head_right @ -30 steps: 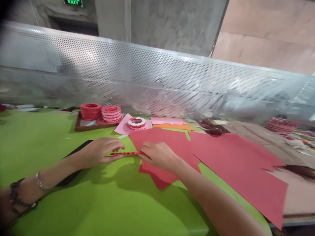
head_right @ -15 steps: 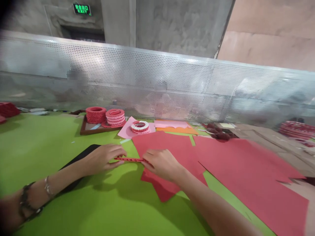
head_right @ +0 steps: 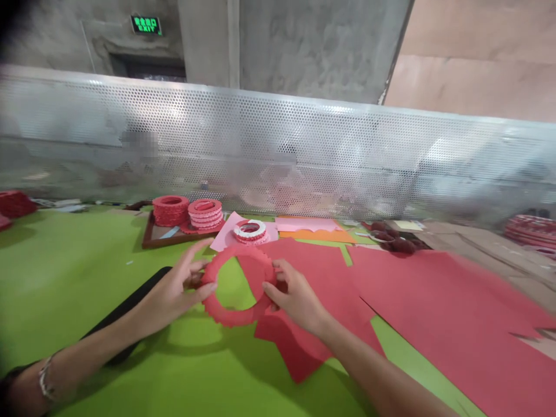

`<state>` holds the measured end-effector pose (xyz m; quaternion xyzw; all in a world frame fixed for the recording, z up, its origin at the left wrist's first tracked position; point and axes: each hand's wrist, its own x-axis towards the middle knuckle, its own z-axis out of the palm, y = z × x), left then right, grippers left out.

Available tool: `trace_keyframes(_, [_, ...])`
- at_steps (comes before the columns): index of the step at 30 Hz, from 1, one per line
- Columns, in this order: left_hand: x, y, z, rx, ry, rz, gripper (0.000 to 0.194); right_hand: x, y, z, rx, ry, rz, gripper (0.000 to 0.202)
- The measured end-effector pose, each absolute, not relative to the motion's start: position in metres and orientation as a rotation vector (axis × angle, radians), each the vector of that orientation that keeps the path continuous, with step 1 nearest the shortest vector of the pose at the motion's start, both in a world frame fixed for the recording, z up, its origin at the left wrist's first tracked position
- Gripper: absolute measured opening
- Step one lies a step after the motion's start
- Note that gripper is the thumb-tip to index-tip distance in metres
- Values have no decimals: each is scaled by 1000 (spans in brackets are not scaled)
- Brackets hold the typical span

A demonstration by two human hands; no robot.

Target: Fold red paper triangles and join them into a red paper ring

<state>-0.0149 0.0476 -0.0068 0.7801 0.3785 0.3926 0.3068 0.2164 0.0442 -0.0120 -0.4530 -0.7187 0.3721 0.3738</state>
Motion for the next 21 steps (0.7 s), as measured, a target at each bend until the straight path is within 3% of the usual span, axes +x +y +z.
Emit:
trace_keyframes(3, [-18,54,-8,2225,1186,754,69,220,46,-14,-1349,-1946,885,34])
trace_keyframes(8, [-17,55,-11,2353,1478,317,97,228,40,-2,-1522,-2292,709,92])
trace_keyframes(10, [-16,54,-15,2421,1462,215,106,229,39,0,-1498,-2396,752,102])
trace_keyframes(12, [-16,54,-20,2471,1366,164,111,228,39,-3,-1435,-2454,763,100])
trace_keyframes(21, [-17,59,-24,2438,1101,346,100,222,44,-16,-1298,-2449,750,71])
